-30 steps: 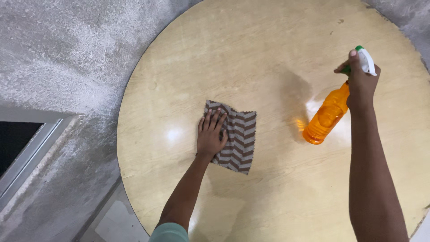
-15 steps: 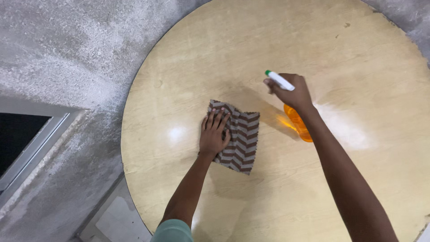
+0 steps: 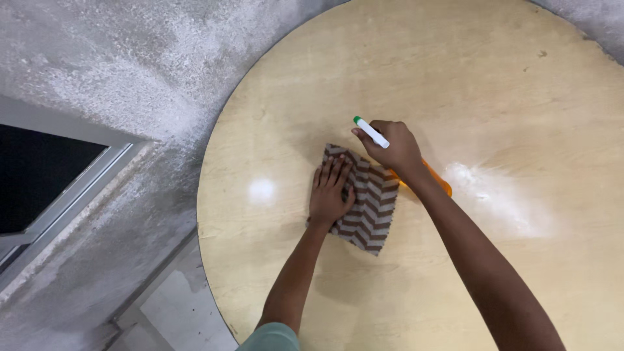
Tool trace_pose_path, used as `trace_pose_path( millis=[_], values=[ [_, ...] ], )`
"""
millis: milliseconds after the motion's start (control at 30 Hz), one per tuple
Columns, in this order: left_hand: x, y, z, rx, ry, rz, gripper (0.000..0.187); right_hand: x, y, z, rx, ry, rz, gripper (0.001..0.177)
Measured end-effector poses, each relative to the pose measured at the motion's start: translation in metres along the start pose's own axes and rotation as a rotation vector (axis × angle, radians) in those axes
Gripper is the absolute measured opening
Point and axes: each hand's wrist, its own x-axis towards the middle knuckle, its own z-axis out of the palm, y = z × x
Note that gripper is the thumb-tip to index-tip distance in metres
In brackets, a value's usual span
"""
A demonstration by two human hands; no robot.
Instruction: The person wipes a round wooden table with a striped cloth. They repeatedly spray an orange liquid from a spray bottle onto the table and wipe the surface in circular and back-and-forth motions.
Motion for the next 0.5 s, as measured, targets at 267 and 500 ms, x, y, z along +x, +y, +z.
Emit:
trace_pose_path(
  millis=[267, 500],
  values=[
    [-0.013, 0.003, 0.026, 0.004, 0.068, -0.048, 0.065, -0.018, -0.012, 0.025, 0.064, -0.110, -0.048, 0.042],
    [-0.066, -0.081, -0.041, 0.078, 0.050, -0.173, 0.064, -0.019, -0.043, 0.076, 0.111, -0.128, 0.125, 0.047]
  ],
)
